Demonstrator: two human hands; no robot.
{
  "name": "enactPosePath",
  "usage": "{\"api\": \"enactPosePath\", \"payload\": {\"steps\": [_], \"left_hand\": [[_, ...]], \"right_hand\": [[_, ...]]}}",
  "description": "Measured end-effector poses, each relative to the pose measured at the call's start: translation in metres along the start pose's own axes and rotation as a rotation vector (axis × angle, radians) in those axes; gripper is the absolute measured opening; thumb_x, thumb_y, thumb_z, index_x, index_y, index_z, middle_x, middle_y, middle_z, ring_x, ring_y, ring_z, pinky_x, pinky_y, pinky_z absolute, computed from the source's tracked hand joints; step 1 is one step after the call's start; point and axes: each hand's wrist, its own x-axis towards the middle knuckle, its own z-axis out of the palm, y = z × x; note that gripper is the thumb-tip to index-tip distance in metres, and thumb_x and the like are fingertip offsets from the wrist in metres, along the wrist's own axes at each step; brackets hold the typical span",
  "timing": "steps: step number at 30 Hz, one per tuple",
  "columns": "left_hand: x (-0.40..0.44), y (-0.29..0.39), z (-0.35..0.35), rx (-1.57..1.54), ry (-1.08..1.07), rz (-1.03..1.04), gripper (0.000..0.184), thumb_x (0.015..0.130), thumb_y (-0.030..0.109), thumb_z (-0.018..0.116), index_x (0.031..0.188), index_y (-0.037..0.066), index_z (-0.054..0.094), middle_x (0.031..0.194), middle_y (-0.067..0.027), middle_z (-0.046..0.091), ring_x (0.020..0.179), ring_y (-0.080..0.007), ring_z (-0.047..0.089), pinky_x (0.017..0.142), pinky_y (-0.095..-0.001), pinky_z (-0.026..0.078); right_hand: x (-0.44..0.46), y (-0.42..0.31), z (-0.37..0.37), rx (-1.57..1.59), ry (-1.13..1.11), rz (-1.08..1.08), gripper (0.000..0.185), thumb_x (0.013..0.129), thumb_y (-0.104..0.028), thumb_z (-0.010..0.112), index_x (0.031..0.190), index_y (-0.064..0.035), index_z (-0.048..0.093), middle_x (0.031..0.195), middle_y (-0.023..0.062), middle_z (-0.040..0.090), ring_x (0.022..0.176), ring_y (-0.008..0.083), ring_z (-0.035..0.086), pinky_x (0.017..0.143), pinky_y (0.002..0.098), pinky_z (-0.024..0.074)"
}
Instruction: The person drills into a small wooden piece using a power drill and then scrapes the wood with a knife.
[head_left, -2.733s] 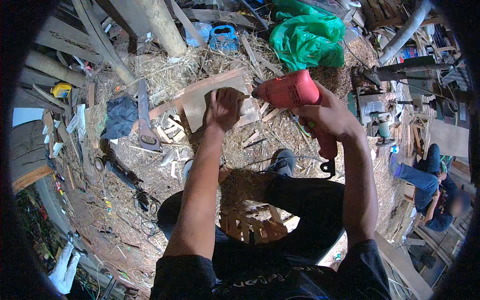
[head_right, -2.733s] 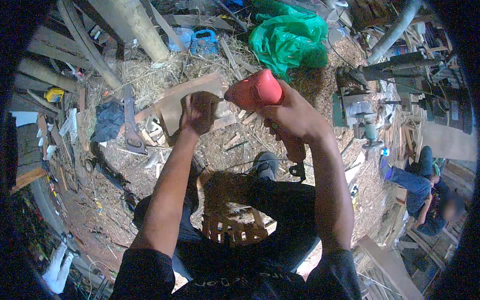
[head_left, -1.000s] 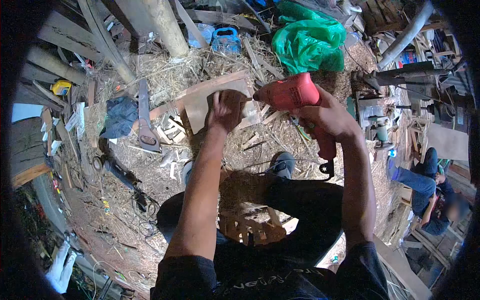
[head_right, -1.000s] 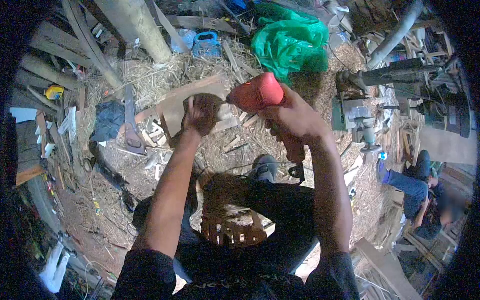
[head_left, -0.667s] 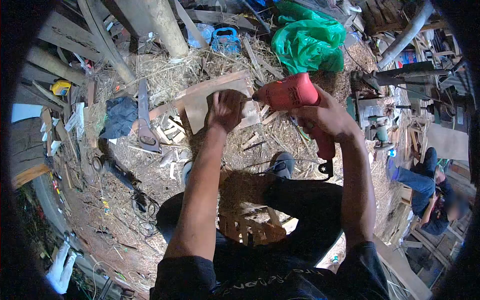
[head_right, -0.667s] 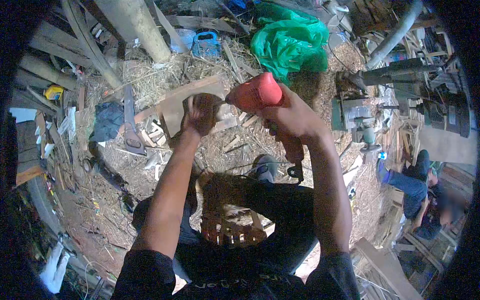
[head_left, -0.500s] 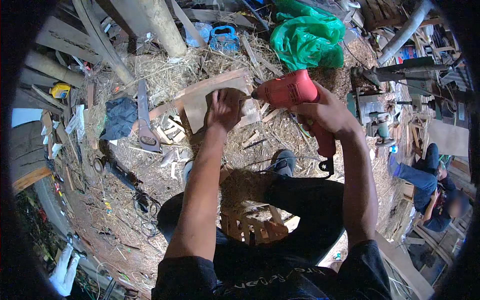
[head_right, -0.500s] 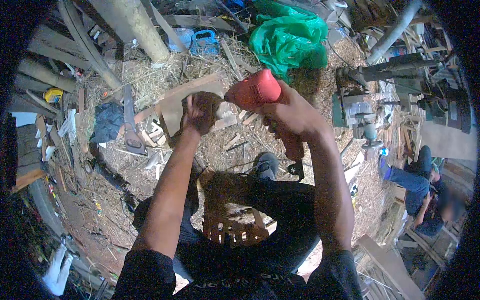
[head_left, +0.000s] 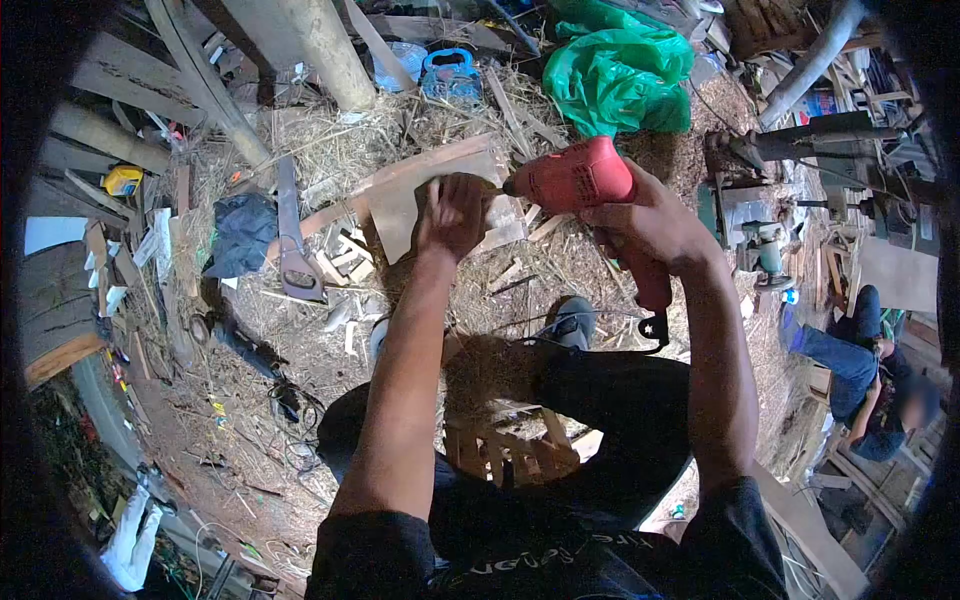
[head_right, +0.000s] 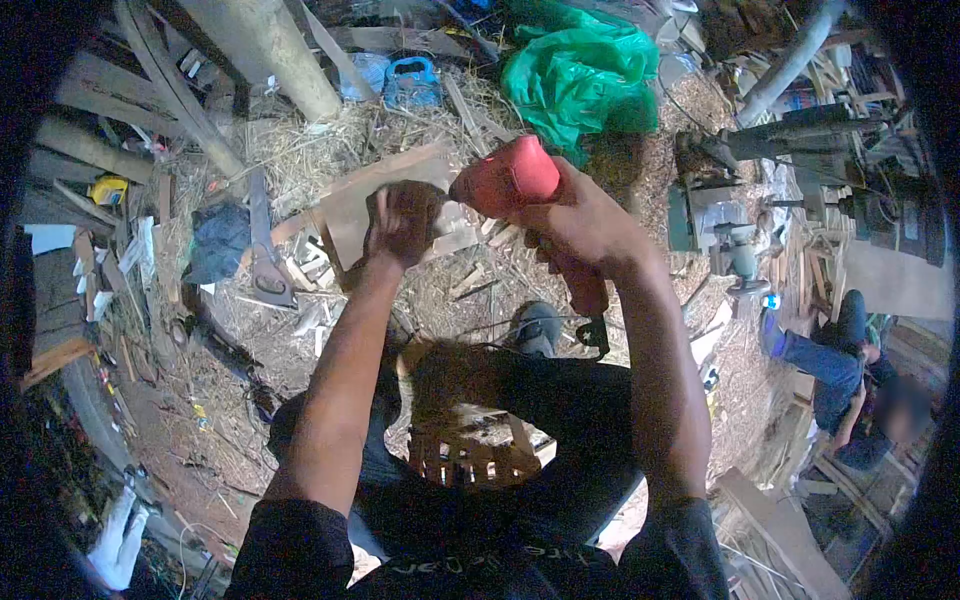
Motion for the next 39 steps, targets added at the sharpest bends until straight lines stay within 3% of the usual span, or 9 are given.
{"api": "enactPosePath", "payload": {"steps": [5,8,11,14,17,23,29,32,39], "left_hand": [[0.001,-0.003,0.002,-0.002,0.085,0.065,0.056,0.081,0.030,0.069,0.129,0.009,0.050,0.129,-0.0153,0.054,0.125,-0.0356,0.046,0.110,-0.0563,0.023],[-0.001,-0.003,0.005,-0.006,0.150,0.081,0.058,0.081,0.030,0.069,0.130,0.007,0.049,0.127,-0.0156,0.055,0.125,-0.0354,0.046,0.110,-0.0563,0.023],[-0.001,0.001,0.000,0.040,0.126,0.063,0.058,0.081,0.030,0.069,0.130,0.007,0.048,0.127,-0.0153,0.055,0.125,-0.0352,0.046,0.110,-0.0558,0.024],[-0.002,-0.001,0.003,0.038,0.122,0.062,0.055,0.082,0.031,0.067,0.129,0.009,0.049,0.127,-0.0147,0.054,0.126,-0.0348,0.045,0.109,-0.0557,0.025],[-0.002,-0.003,0.003,0.048,0.105,0.089,0.052,0.084,0.032,0.064,0.130,0.010,0.051,0.130,-0.0137,0.054,0.126,-0.0346,0.045,0.109,-0.0551,0.025],[0.001,-0.003,-0.001,0.001,-0.021,0.024,0.047,0.090,0.031,0.057,0.134,0.015,0.052,0.135,-0.0111,0.053,0.128,-0.0315,0.045,0.109,-0.0535,0.026],[-0.001,-0.003,0.007,-0.032,0.129,0.070,0.049,0.088,0.033,0.060,0.134,0.018,0.053,0.131,-0.0092,0.056,0.126,-0.0307,0.048,0.108,-0.0534,0.027],[-0.003,0.005,-0.012,0.017,0.389,0.199,0.027,0.087,0.023,0.064,0.111,0.013,0.057,0.110,-0.0079,0.058,0.108,-0.0278,0.054,0.093,-0.0462,0.036],[-0.001,0.005,-0.011,0.045,0.414,0.198,0.023,0.089,0.024,0.063,0.109,0.014,0.059,0.108,-0.0072,0.058,0.105,-0.0269,0.055,0.094,-0.0463,0.037]], "right_hand": [[0.000,-0.002,0.002,-0.007,0.021,0.035,0.058,0.081,-0.012,0.073,0.134,-0.0083,0.051,0.088,0.0027,0.063,0.071,0.0119,0.059,0.061,0.0294,0.0497],[0.002,0.002,0.003,-0.040,0.023,-0.021,0.056,0.085,-0.017,0.068,0.136,-0.0092,0.046,0.084,0.0057,0.063,0.063,0.0137,0.060,0.049,0.0291,0.0524],[0.001,0.001,0.003,-0.001,-0.005,-0.015,0.057,0.085,-0.018,0.069,0.136,-0.0092,0.046,0.084,0.0058,0.063,0.064,0.0138,0.061,0.049,0.0294,0.0524],[-0.005,-0.011,0.004,-0.024,0.006,0.083,0.059,0.081,-0.011,0.072,0.136,-0.0082,0.050,0.090,0.0032,0.064,0.071,0.0127,0.059,0.064,0.0301,0.0504],[0.002,0.003,0.003,-0.064,0.045,-0.048,0.060,0.082,-0.011,0.072,0.137,-0.0080,0.049,0.088,0.0025,0.063,0.070,0.0121,0.058,0.062,0.0293,0.0497],[0.002,0.005,0.004,0.016,-0.001,-0.048,0.062,0.084,-0.016,0.071,0.139,-0.0106,0.043,0.087,0.0052,0.063,0.065,0.0137,0.061,0.049,0.0296,0.0523],[-0.001,0.000,0.003,0.026,-0.033,-0.006,0.062,0.086,-0.016,0.070,0.141,-0.0115,0.041,0.088,0.0052,0.063,0.065,0.0131,0.060,0.049,0.0288,0.0520],[0.000,-0.002,0.004,-0.011,-0.046,-0.002,0.062,0.086,-0.014,0.068,0.141,-0.0110,0.041,0.089,0.0054,0.063,0.065,0.0136,0.061,0.050,0.0287,0.0526],[-0.006,0.001,0.001,0.178,-0.069,-0.027,0.062,0.084,-0.008,0.067,0.142,-0.0086,0.043,0.105,0.0097,0.066,0.078,0.0189,0.068,0.063,0.0334,0.0568]]}}
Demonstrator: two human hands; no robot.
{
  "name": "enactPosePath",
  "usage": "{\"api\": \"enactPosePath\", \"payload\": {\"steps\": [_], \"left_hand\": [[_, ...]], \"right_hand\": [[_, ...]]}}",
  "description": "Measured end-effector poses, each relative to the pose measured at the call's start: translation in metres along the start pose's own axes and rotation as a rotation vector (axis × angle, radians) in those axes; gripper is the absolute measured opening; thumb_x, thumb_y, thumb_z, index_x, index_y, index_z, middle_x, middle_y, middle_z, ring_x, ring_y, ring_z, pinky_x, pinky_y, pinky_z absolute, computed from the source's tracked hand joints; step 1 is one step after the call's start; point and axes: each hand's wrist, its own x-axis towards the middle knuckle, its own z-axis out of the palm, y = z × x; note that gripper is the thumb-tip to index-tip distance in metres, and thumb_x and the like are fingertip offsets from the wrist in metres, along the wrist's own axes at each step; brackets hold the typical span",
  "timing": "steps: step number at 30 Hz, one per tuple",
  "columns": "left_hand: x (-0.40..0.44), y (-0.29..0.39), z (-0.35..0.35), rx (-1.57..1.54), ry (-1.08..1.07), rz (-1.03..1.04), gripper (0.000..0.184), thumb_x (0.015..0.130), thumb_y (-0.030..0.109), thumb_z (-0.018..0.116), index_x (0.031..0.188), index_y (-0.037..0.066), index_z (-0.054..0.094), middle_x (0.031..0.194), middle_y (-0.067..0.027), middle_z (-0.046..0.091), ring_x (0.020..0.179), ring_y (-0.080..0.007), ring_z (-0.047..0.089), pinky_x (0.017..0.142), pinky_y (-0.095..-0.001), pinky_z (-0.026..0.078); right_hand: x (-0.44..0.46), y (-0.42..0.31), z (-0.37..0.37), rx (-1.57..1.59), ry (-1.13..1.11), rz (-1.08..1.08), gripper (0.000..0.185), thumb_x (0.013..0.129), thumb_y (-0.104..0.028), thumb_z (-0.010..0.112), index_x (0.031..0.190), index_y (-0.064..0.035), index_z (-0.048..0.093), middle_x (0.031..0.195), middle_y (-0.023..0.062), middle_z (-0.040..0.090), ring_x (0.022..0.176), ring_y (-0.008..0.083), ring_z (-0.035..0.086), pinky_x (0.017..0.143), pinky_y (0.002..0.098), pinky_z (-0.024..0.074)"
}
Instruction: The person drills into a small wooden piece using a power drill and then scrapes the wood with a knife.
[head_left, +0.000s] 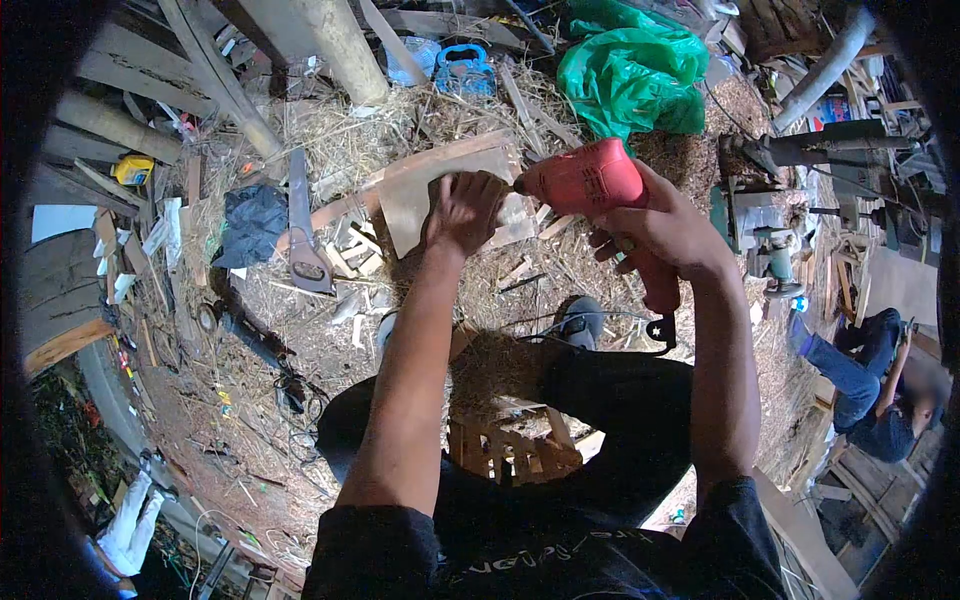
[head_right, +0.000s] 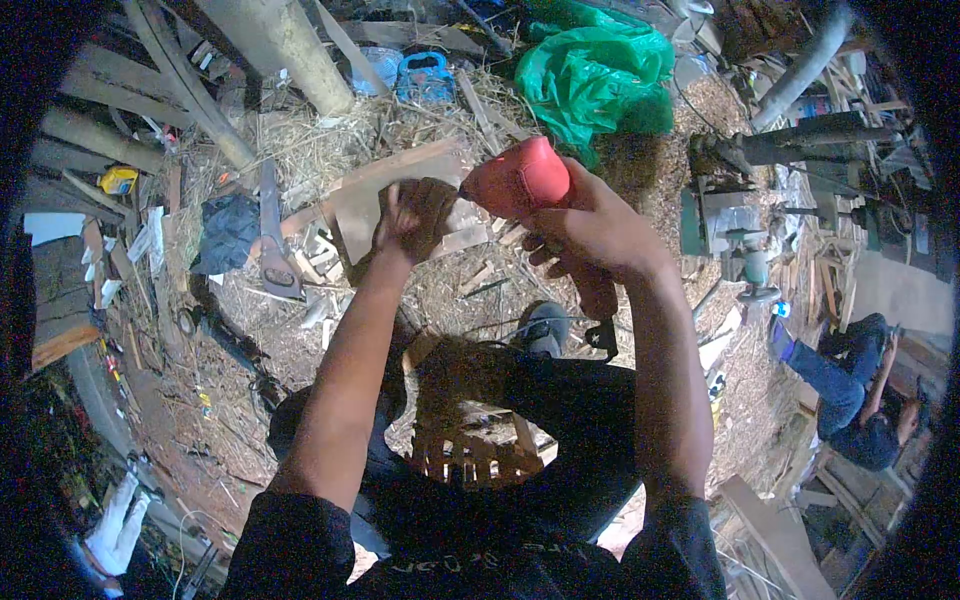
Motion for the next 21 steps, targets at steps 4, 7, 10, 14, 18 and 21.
{"api": "enactPosePath", "payload": {"steps": [4,7,10,14,18,21], "left_hand": [[0.005,0.002,-0.004,0.032,-0.047,-0.025,0.018,0.090,0.025,0.062,0.103,0.013,0.058,0.102,-0.0071,0.059,0.099,-0.0265,0.056,0.090,-0.0458,0.039],[0.007,0.003,-0.005,0.041,-0.115,-0.052,0.015,0.092,0.025,0.060,0.099,0.012,0.057,0.099,-0.0072,0.059,0.095,-0.0265,0.056,0.088,-0.0453,0.040],[0.009,0.005,-0.006,0.081,-0.110,-0.067,0.013,0.093,0.026,0.058,0.098,0.013,0.057,0.098,-0.0068,0.059,0.094,-0.0262,0.057,0.087,-0.0448,0.040],[0.005,0.001,-0.001,0.018,-0.032,-0.037,0.018,0.093,0.023,0.055,0.109,0.018,0.061,0.104,-0.0056,0.061,0.097,-0.0272,0.057,0.086,-0.0467,0.040],[0.005,0.006,-0.007,0.015,-0.182,-0.075,0.028,0.090,0.020,0.055,0.117,0.020,0.061,0.110,-0.0051,0.061,0.102,-0.0274,0.057,0.088,-0.0478,0.039],[0.006,0.004,-0.005,0.036,-0.016,-0.023,0.015,0.094,0.026,0.057,0.105,0.017,0.060,0.099,-0.0035,0.059,0.096,-0.0243,0.057,0.087,-0.0444,0.039]], "right_hand": [[-0.010,-0.013,0.003,-0.025,0.036,0.017,0.065,0.085,-0.007,0.067,0.144,-0.0094,0.041,0.109,0.0099,0.066,0.081,0.0198,0.069,0.062,0.0347,0.0573],[-0.015,-0.014,0.002,-0.021,0.066,0.027,0.067,0.085,-0.007,0.067,0.145,-0.0096,0.039,0.109,0.0099,0.066,0.081,0.0200,0.069,0.060,0.0343,0.0573],[-0.026,-0.021,0.000,-0.038,0.108,0.008,0.066,0.085,-0.006,0.068,0.145,-0.0093,0.040,0.110,0.0098,0.066,0.080,0.0200,0.069,0.058,0.0333,0.0570],[-0.027,-0.013,-0.005,-0.069,0.142,-0.033,0.065,0.085,-0.007,0.069,0.144,-0.0091,0.040,0.111,0.0094,0.066,0.078,0.0196,0.069,0.056,0.0329,0.0565],[-0.024,-0.007,-0.006,-0.064,0.119,-0.035,0.065,0.086,-0.008,0.069,0.144,-0.0092,0.040,0.111,0.0092,0.066,0.079,0.0191,0.069,0.056,0.0331,0.0568],[-0.024,-0.007,-0.006,-0.055,0.107,-0.029,0.065,0.086,-0.008,0.069,0.144,-0.0085,0.040,0.112,0.0098,0.066,0.080,0.0191,0.069,0.057,0.0333,0.0573]]}}
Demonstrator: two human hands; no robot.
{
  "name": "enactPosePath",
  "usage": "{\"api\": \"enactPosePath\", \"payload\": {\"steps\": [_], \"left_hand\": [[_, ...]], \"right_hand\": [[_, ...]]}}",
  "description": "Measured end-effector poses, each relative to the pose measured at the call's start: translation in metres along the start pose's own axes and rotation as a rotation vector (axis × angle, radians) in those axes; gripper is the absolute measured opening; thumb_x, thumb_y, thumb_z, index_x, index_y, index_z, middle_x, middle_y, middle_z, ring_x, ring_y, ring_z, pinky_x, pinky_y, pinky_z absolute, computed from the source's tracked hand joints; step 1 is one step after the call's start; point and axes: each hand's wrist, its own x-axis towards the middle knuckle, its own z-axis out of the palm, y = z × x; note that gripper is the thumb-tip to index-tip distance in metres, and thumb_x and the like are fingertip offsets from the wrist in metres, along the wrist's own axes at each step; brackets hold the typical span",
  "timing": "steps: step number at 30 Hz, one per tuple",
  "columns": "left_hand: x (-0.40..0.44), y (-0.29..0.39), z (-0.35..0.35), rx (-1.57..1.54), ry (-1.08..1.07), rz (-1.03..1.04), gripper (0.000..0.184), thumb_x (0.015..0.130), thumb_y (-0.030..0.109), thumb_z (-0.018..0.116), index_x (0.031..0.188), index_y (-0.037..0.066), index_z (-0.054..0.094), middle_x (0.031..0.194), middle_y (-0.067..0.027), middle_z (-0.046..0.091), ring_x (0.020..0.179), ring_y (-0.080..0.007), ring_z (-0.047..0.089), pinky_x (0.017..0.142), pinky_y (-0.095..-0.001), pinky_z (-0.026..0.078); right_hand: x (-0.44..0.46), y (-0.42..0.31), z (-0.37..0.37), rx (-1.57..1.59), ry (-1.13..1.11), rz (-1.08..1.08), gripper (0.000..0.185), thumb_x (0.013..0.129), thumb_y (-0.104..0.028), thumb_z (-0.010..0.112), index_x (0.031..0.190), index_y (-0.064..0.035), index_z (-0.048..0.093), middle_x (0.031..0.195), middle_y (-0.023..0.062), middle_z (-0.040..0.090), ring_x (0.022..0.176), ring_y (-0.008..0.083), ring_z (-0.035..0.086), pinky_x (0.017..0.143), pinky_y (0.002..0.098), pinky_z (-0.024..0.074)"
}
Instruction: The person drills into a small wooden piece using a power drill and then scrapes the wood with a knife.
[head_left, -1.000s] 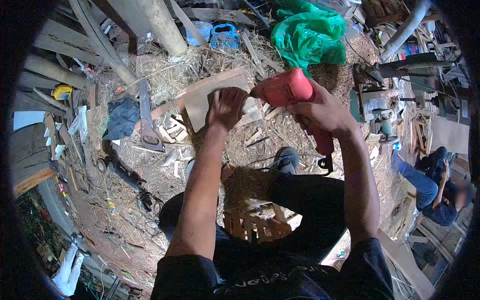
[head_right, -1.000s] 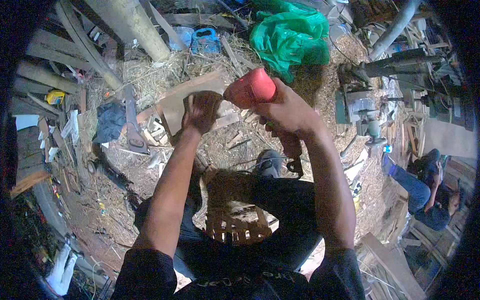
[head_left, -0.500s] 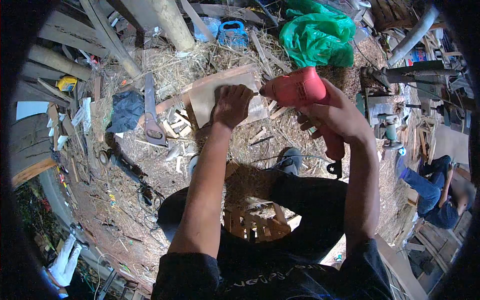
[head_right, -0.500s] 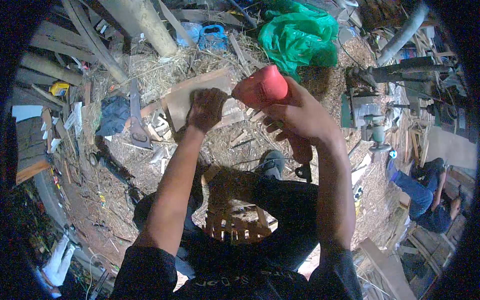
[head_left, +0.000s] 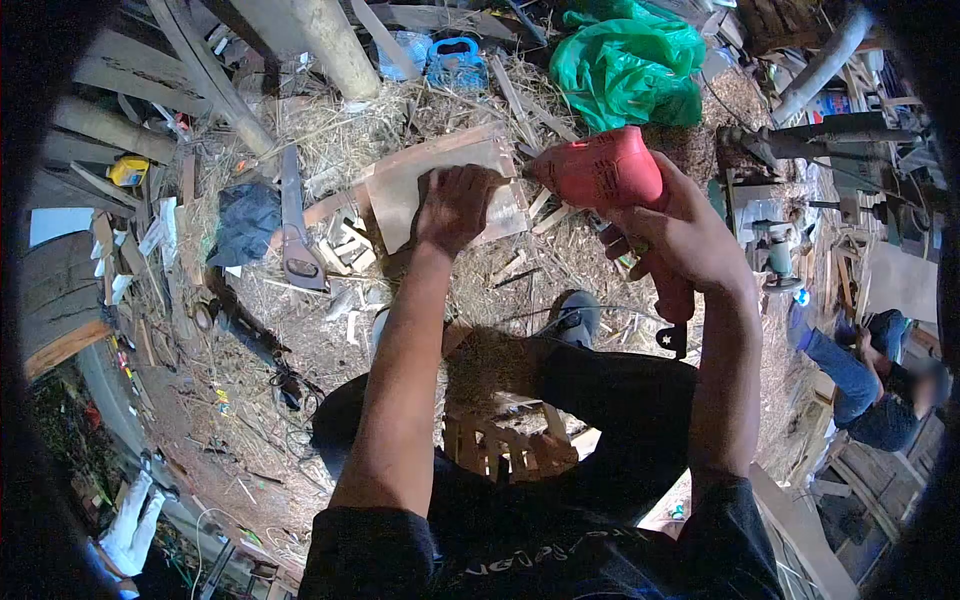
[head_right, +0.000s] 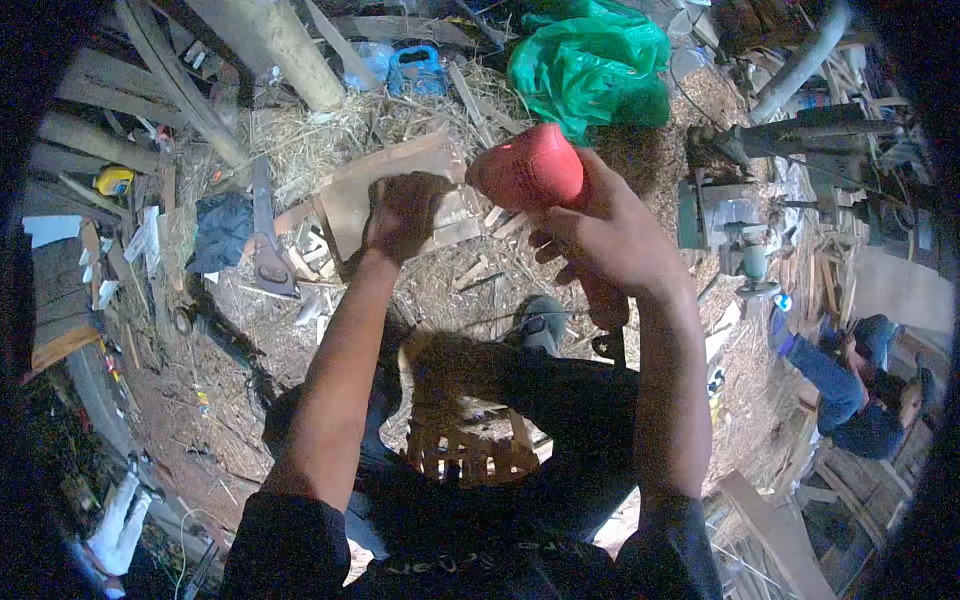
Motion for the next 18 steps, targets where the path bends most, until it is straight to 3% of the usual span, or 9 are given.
{"api": "enactPosePath", "payload": {"steps": [6,9,15,18], "left_hand": [[-0.001,-0.002,0.004,-0.052,0.043,-0.002,0.015,0.092,0.024,0.059,0.100,0.012,0.058,0.094,-0.0064,0.058,0.091,-0.0249,0.057,0.086,-0.0443,0.039],[-0.002,-0.001,0.006,0.114,-0.147,-0.029,0.025,0.085,0.019,0.059,0.109,0.021,0.063,0.101,-0.0051,0.058,0.095,-0.0261,0.056,0.086,-0.0460,0.039],[-0.004,-0.005,0.014,0.054,-0.087,-0.017,0.021,0.086,0.021,0.059,0.106,0.021,0.065,0.100,-0.0050,0.059,0.094,-0.0260,0.056,0.082,-0.0444,0.041],[-0.002,-0.004,0.010,0.049,-0.027,0.013,0.018,0.093,0.025,0.058,0.098,0.009,0.056,0.093,-0.0085,0.057,0.089,-0.0273,0.057,0.081,-0.0432,0.043]], "right_hand": [[0.004,0.005,-0.002,0.018,-0.035,-0.029,0.063,0.085,-0.006,0.066,0.143,-0.0055,0.040,0.113,0.0109,0.065,0.082,0.0197,0.069,0.059,0.0337,0.0583],[0.003,-0.001,0.001,0.000,-0.027,0.002,0.062,0.085,-0.006,0.065,0.142,-0.0049,0.040,0.113,0.0108,0.065,0.082,0.0196,0.069,0.060,0.0338,0.0584],[0.005,0.003,0.003,-0.007,-0.029,-0.028,0.062,0.085,-0.005,0.065,0.142,-0.0054,0.040,0.111,0.0108,0.066,0.079,0.0200,0.069,0.057,0.0334,0.0565],[0.004,0.000,0.005,0.016,-0.029,-0.015,0.062,0.085,-0.005,0.066,0.142,-0.0061,0.040,0.109,0.0105,0.067,0.077,0.0202,0.068,0.056,0.0334,0.0558]]}}
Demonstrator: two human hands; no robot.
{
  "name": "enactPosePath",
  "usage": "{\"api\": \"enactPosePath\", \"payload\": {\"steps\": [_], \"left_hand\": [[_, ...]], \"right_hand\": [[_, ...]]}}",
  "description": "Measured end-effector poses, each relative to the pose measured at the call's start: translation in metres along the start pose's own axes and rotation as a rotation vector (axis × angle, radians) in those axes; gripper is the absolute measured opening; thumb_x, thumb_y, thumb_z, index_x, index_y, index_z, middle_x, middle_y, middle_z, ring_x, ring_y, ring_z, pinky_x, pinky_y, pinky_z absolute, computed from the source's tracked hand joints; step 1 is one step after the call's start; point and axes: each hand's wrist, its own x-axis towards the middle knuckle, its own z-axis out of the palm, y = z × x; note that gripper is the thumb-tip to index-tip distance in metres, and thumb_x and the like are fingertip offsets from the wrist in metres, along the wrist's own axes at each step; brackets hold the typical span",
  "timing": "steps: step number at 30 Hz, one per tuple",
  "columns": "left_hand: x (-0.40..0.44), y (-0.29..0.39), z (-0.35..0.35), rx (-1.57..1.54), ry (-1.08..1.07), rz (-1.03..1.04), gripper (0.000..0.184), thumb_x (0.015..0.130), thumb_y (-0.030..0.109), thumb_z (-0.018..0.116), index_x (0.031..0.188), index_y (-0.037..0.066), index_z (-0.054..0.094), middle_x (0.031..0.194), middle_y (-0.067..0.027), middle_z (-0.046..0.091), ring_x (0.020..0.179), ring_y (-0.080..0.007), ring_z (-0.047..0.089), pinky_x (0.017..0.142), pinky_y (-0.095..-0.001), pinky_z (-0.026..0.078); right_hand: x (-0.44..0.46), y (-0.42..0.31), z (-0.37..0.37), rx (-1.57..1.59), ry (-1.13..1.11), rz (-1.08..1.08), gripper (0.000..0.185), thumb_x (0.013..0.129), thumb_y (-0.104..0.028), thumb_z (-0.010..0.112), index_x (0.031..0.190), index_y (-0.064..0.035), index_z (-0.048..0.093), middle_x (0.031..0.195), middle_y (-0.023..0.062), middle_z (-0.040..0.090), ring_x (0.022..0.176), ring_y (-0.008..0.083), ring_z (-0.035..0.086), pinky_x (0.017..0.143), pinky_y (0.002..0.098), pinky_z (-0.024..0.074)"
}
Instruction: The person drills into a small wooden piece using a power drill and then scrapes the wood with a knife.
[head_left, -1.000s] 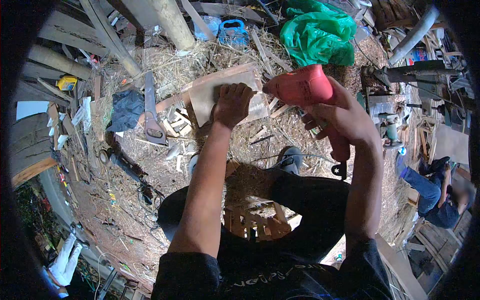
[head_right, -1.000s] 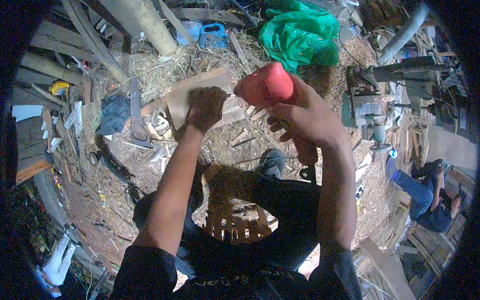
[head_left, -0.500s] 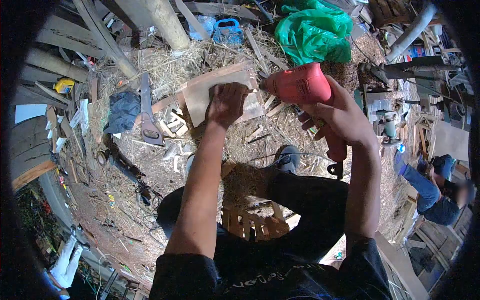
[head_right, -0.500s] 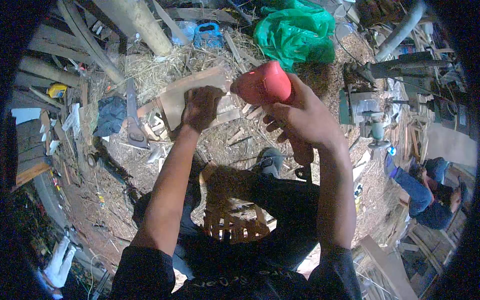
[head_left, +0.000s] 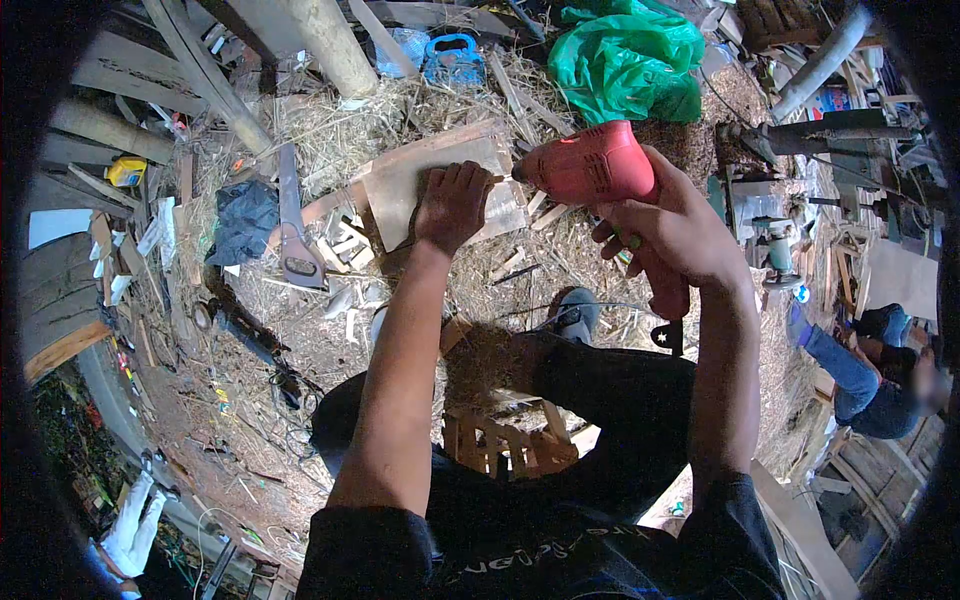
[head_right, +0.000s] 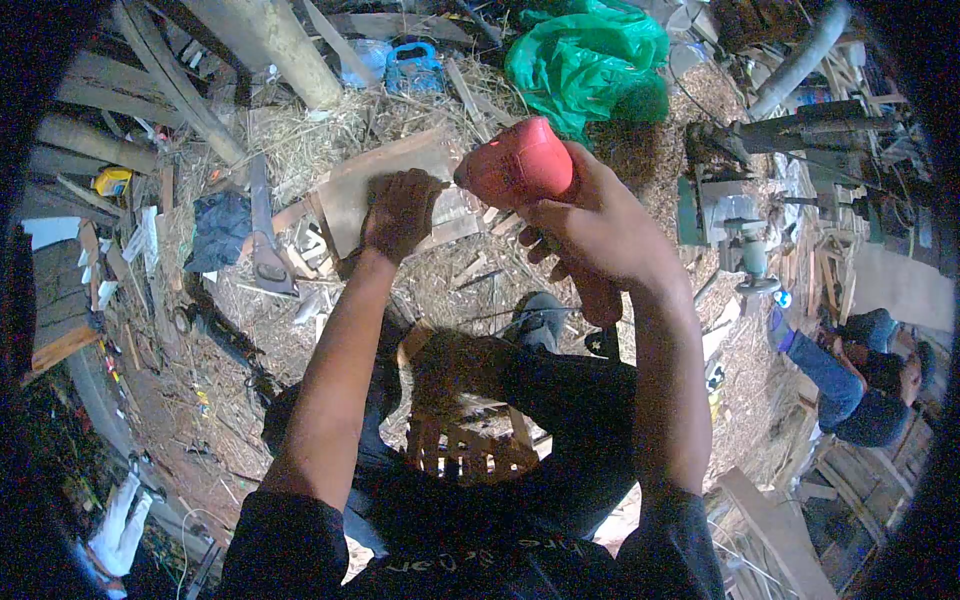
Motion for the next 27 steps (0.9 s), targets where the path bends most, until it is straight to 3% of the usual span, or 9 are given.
{"api": "enactPosePath", "payload": {"steps": [3,6,12,15,20,27], "left_hand": [[0.002,0.000,-0.004,-0.082,-0.030,-0.041,0.017,0.093,0.025,0.059,0.098,0.009,0.057,0.094,-0.0090,0.057,0.090,-0.0272,0.057,0.081,-0.0429,0.043],[0.000,0.003,-0.004,-0.022,-0.077,-0.070,0.013,0.093,0.022,0.056,0.103,0.019,0.064,0.100,-0.0071,0.061,0.094,-0.0272,0.058,0.084,-0.0460,0.040],[0.001,0.000,-0.001,-0.072,-0.080,-0.055,0.014,0.092,0.021,0.056,0.104,0.018,0.062,0.100,-0.0070,0.062,0.094,-0.0278,0.058,0.084,-0.0462,0.040],[0.000,0.001,-0.003,-0.007,0.012,0.004,0.017,0.092,0.025,0.060,0.099,0.010,0.058,0.095,-0.0078,0.056,0.091,-0.0263,0.057,0.081,-0.0422,0.043],[0.002,0.000,-0.003,-0.075,-0.012,-0.036,0.017,0.092,0.025,0.060,0.099,0.010,0.059,0.096,-0.0075,0.057,0.091,-0.0259,0.057,0.081,-0.0419,0.043],[0.002,0.001,-0.006,-0.015,-0.018,-0.004,0.016,0.093,0.024,0.058,0.101,0.010,0.059,0.095,-0.0074,0.058,0.091,-0.0261,0.057,0.080,-0.0419,0.042]], "right_hand": [[0.000,0.000,0.000,0.009,0.012,0.020,0.062,0.086,-0.005,0.067,0.142,-0.0064,0.041,0.107,0.0100,0.067,0.077,0.0201,0.068,0.056,0.0333,0.0557],[0.000,0.000,0.002,-0.003,0.021,0.018,0.060,0.086,-0.006,0.067,0.141,-0.0061,0.042,0.106,0.0097,0.067,0.077,0.0197,0.068,0.056,0.0327,0.0554],[0.003,0.003,0.000,-0.003,0.021,0.008,0.058,0.086,-0.006,0.068,0.138,-0.0058,0.045,0.105,0.0095,0.067,0.076,0.0189,0.067,0.056,0.0318,0.0548],[0.004,0.004,-0.002,0.006,0.007,0.012,0.057,0.086,-0.006,0.068,0.138,-0.0058,0.045,0.105,0.0096,0.067,0.076,0.0187,0.067,0.056,0.0319,0.0550],[0.008,0.014,-0.005,0.021,0.008,-0.057,0.058,0.085,-0.007,0.068,0.138,-0.0055,0.044,0.105,0.0098,0.067,0.076,0.0191,0.068,0.056,0.0320,0.0554],[0.003,0.004,-0.005,-0.007,-0.002,0.003,0.059,0.085,-0.007,0.067,0.139,-0.0054,0.044,0.106,0.0106,0.067,0.077,0.0197,0.069,0.057,0.0321,0.0559]]}}
